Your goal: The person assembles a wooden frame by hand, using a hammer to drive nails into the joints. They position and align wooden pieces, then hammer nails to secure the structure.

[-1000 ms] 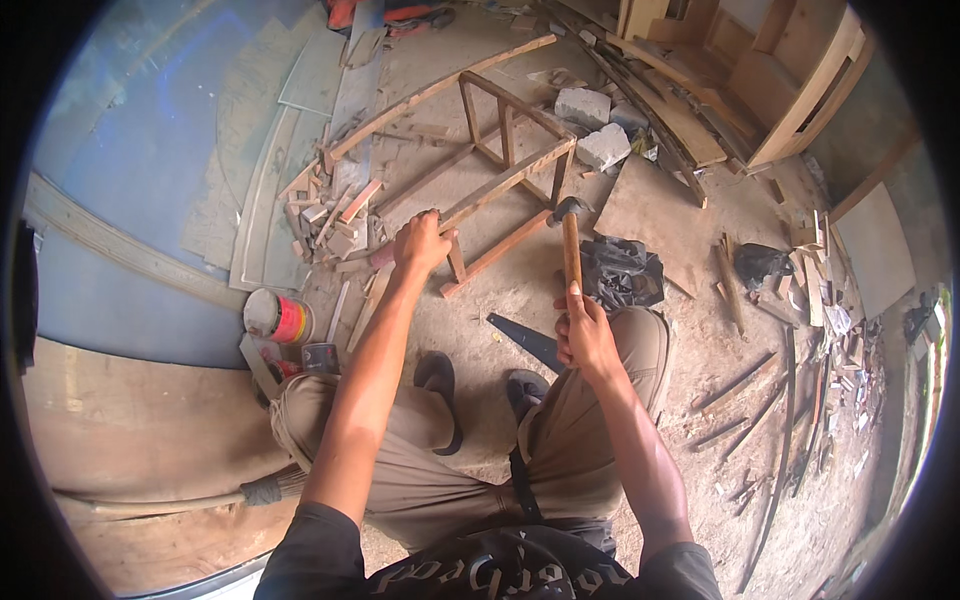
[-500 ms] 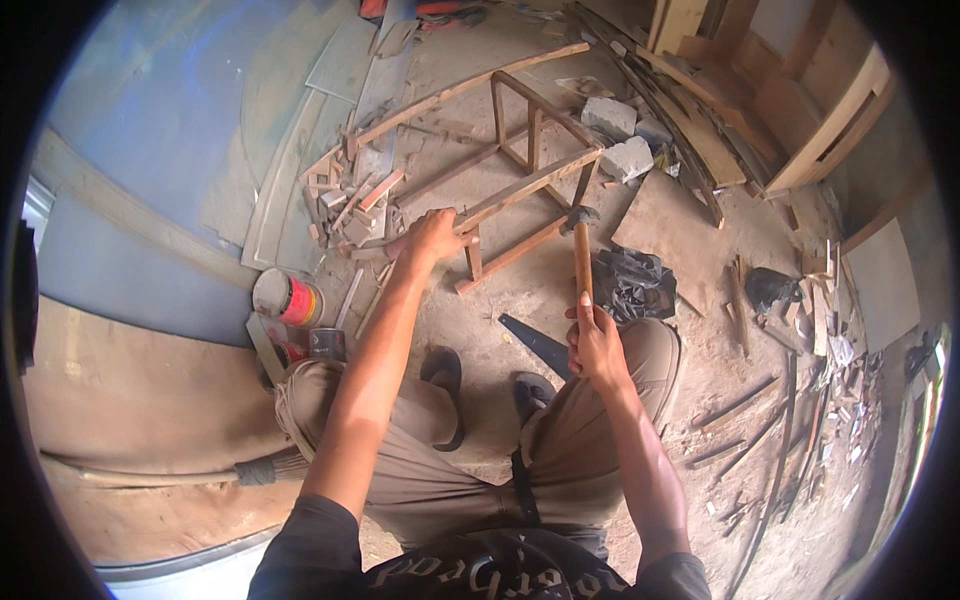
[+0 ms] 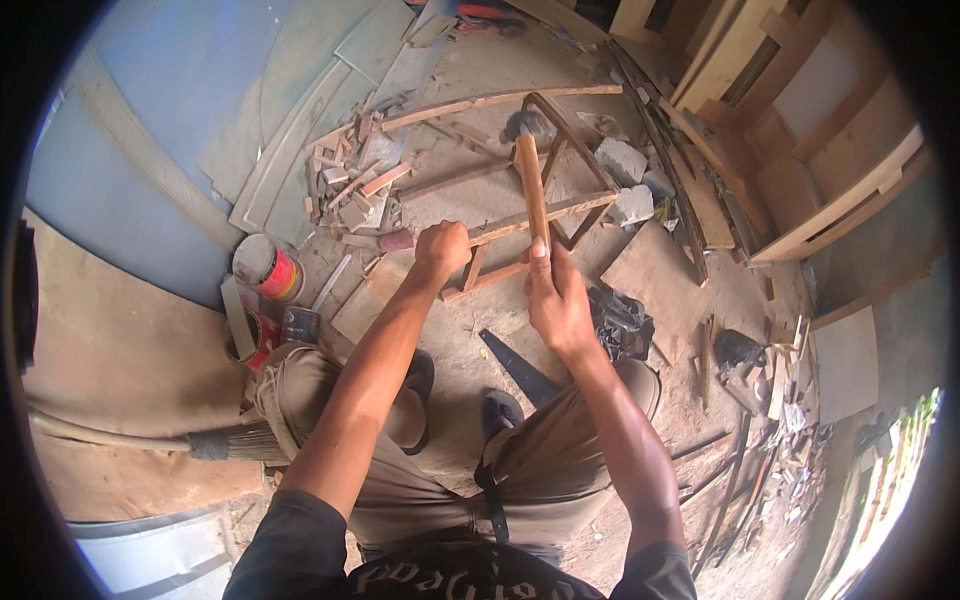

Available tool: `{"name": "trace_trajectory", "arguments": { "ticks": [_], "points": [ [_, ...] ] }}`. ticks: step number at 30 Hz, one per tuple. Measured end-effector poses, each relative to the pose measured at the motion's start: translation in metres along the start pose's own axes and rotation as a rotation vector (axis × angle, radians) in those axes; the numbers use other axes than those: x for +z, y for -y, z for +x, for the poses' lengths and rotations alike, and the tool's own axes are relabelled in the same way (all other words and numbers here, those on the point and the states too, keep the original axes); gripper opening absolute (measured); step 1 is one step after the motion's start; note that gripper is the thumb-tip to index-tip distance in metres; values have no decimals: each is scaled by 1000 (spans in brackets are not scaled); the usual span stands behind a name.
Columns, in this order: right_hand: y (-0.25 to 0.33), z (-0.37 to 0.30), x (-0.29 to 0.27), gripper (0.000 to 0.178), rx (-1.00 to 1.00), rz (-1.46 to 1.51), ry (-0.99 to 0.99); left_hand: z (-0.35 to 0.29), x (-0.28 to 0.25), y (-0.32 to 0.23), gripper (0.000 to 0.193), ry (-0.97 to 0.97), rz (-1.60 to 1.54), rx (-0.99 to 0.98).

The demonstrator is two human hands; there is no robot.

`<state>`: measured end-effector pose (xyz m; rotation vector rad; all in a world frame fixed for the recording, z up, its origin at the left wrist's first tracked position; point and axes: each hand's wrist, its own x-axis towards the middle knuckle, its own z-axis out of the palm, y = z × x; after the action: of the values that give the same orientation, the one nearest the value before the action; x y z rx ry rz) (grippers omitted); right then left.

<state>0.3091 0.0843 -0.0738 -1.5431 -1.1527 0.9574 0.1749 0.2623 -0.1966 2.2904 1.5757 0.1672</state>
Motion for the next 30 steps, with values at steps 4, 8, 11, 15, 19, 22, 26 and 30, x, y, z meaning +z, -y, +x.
{"name": "trace_trajectory", "arguments": {
  "ticks": [4, 8, 11, 15, 19, 22, 26, 30],
  "points": [
    [-18, -5, -1, 57, 237, -222, 103, 2, -1, -2, 17, -59, 28, 39],
    [4, 0, -17, 56, 220, -165, 9, 2, 2, 4, 15, -69, 56, 61],
    [61, 3, -19, 49, -106, 80, -60, 0, 4, 1, 14, -10, 33, -16],
    [80, 12, -6, 45, -230, 239, -94, 0, 0, 2, 16, -17, 10, -21],
    [-12, 4, 16, 50, -34, -8, -65, -2, -1, -4, 17, -27, 8, 48],
    [-87, -34, 26, 58, 250, -73, -29, 4, 2, -5, 18, 13, 57, 50],
    [-83, -64, 25, 60, 608, 251, 56, 9, 4, 4, 18, -18, 30, 3],
    [-37, -42, 7, 63, 527, 92, -22, -1, 1, -3, 16, -21, 34, 19]
  ]
}}
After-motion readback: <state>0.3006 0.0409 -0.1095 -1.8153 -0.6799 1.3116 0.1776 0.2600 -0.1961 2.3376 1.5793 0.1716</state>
